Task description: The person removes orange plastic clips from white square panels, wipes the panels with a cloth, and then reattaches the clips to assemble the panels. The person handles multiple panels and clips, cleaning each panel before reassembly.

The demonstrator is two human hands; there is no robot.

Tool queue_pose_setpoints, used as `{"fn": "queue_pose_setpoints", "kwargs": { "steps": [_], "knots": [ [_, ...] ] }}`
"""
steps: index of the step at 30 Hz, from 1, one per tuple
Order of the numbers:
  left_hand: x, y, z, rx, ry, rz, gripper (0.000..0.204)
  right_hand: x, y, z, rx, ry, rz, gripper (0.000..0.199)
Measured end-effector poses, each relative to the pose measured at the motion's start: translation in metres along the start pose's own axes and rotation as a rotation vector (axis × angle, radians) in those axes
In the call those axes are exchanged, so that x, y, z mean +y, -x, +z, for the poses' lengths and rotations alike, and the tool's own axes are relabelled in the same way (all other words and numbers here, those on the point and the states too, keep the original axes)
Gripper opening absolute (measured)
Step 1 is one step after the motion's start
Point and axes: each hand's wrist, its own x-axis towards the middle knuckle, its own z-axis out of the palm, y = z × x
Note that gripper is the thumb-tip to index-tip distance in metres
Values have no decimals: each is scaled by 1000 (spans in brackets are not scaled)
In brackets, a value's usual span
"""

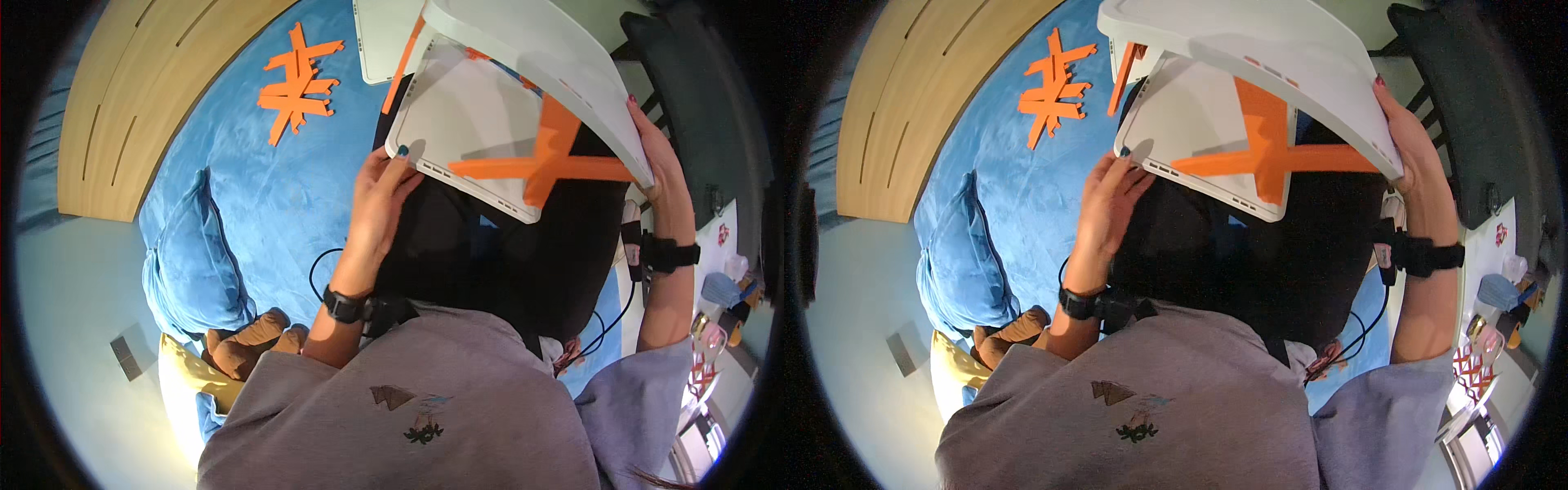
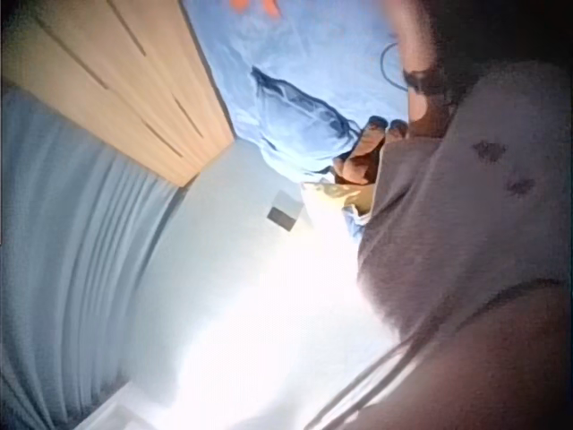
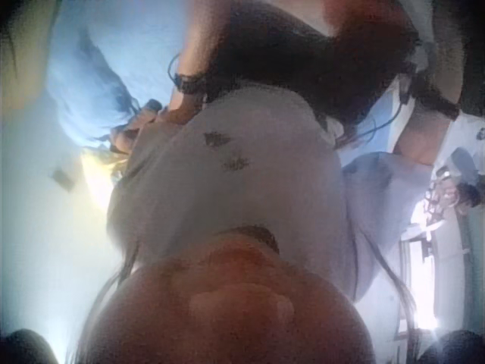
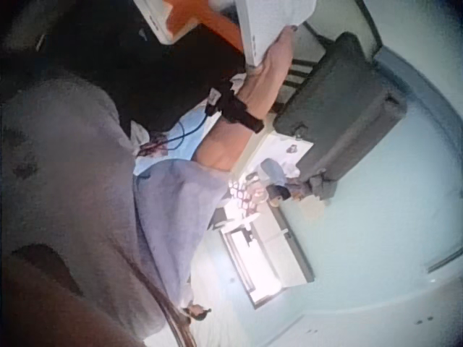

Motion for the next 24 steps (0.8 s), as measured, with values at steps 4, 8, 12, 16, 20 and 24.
{"fn": "queue_pose_setpoints", "kwargs": {
  "steps": [4, 8, 12, 16, 20, 24],
  "knots": [
    [-10, -9, 13, -82, 35, 0, 30, 2, 6, 7, -12, 4, -23, 44],
    [-9, -11, 17, -169, 86, 14, 33, 2, 17, 13, -8, 69, -57, 45],
    [-11, -9, 16, -177, 87, 32, 34, 1, 25, 24, 18, 80, -71, 45],
    [-11, -11, 15, -162, 71, 27, 34, 4, 33, 33, 5, 54, -107, 44],
    [-11, -13, 15, -155, 79, 8, 35, 6, 39, 35, -29, 59, -102, 43],
    [-10, -13, 15, -164, 83, 17, 33, 6, 37, 31, -39, -60, -54, 41]
  ]
}}
